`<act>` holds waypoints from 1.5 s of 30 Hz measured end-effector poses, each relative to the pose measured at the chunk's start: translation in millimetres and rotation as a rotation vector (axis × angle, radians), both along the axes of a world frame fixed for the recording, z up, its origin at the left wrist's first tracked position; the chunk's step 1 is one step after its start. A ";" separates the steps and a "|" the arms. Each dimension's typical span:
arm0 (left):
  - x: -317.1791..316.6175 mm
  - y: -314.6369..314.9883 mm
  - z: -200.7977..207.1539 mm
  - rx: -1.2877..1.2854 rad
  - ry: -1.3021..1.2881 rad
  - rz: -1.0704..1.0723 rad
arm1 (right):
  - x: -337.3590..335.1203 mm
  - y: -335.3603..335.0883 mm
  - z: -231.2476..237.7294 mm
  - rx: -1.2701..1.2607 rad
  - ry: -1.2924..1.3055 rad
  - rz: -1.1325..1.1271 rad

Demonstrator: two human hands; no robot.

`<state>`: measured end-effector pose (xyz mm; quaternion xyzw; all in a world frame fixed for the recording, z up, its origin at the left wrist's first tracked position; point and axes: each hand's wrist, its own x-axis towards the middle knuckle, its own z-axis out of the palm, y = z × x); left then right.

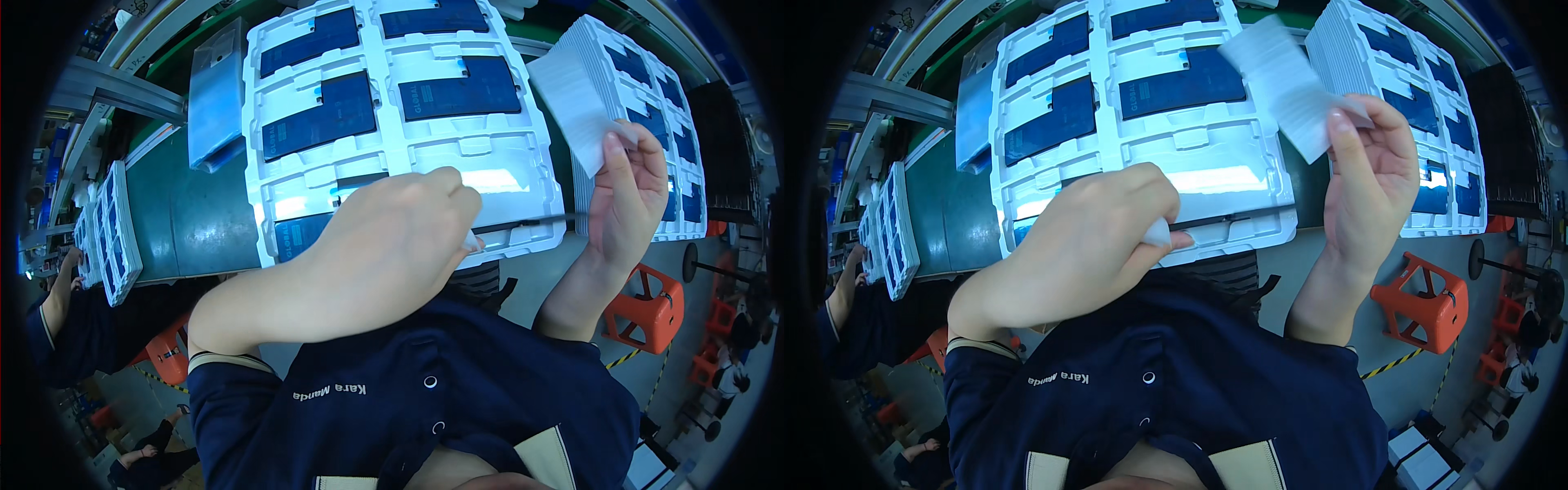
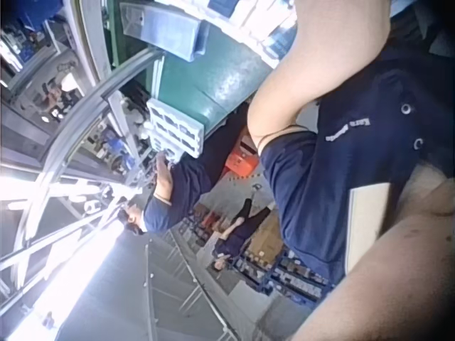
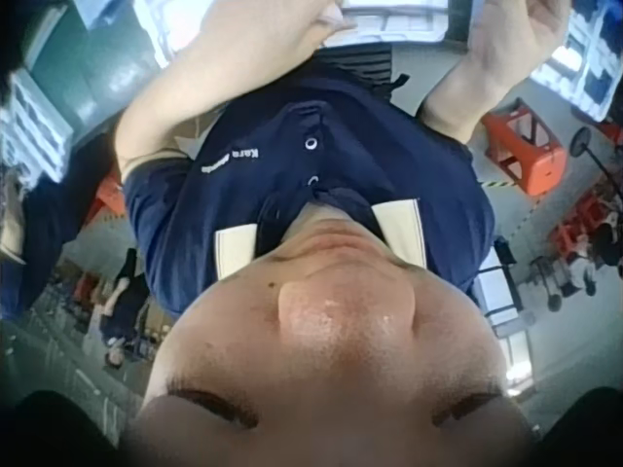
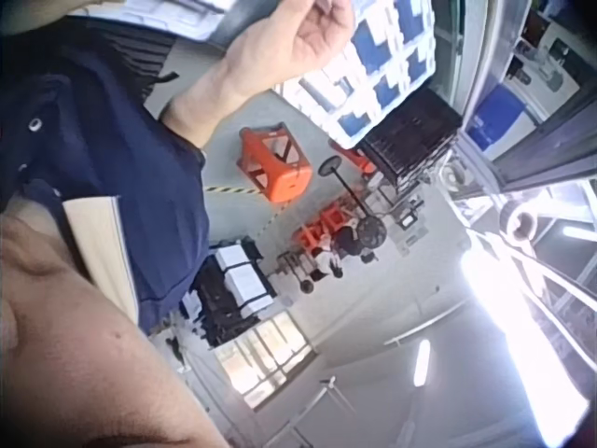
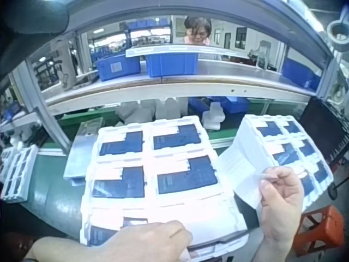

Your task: The person wipes the surfaces of small dark rectangular electronic components seated in a white plastic tray using a white wipe. They handle the components one at a time, lifting each to wipe the underside before returning it to the tray. The person also wipes the empty compartments of the tray between components.

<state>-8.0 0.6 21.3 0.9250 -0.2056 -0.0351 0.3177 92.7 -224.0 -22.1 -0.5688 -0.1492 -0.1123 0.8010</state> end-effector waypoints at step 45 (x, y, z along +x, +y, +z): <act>7.8 8.6 1.6 -0.071 0.088 0.061 | -33.6 -117.8 9.7 -0.637 -0.089 -0.540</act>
